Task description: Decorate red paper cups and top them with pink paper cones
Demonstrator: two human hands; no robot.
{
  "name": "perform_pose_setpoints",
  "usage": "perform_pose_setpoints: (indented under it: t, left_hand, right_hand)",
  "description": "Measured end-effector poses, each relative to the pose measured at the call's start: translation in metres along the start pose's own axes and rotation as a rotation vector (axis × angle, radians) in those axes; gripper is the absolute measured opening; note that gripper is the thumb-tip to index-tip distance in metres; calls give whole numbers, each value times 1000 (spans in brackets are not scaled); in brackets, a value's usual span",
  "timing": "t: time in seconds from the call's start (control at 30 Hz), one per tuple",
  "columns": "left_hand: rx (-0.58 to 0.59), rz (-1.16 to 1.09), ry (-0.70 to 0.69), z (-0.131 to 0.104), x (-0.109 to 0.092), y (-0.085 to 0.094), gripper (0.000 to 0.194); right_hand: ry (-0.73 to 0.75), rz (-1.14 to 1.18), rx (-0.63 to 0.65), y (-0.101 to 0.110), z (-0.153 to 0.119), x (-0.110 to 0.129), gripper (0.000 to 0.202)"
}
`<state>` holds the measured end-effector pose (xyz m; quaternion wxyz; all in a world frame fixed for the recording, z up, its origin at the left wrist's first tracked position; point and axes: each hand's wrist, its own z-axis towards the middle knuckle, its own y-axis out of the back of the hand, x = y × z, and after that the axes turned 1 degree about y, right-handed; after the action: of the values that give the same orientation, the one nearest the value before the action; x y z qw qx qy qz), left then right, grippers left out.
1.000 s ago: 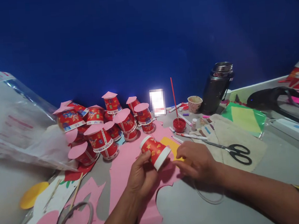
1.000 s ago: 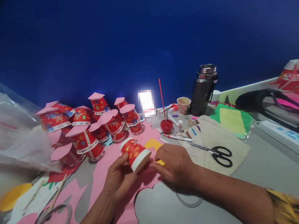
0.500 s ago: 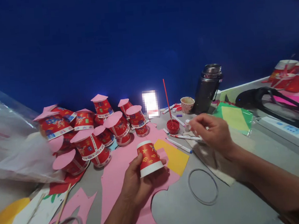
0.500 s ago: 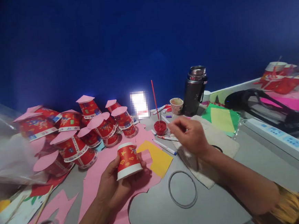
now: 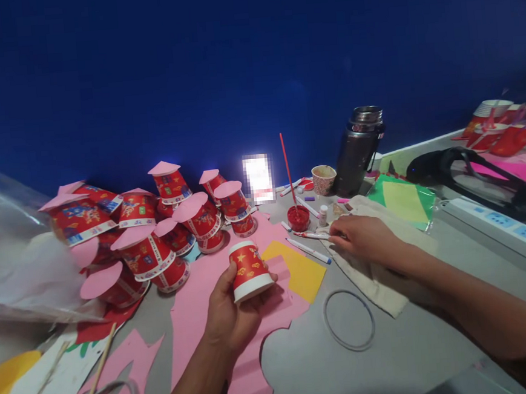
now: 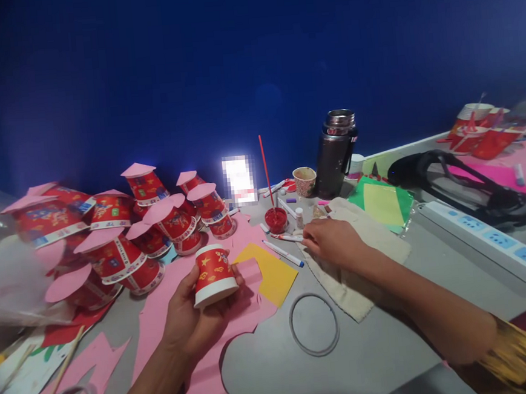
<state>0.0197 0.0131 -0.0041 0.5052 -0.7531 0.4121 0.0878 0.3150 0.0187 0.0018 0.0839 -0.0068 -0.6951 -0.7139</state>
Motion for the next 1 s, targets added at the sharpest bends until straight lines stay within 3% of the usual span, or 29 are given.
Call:
perform_pose_setpoints:
  t: [0.13,0.3,0.57,0.77,0.87,1.0]
  left_hand:
    - [18,-23,24,1,0,3,48]
    - [29,-28,27,1,0,3,52]
    - [36,6,33,0,0,1,58]
    - [41,12,29,0,1,3,57]
    - [61,36,17,0,2,5,57]
    - [93,64,-5,-1,3,4,54]
  right_hand:
    - [37,-67,-14,-8,3,5,20]
    - [94,48,-70,-12,1,11,18]
    - [151,-14,51,-16,6,33,29]
    - [98,5,41,-20,7,37,21]
    - [80,210,-59,-7,3,34,20]
    - [167,820,-272,18,-5,39,13]
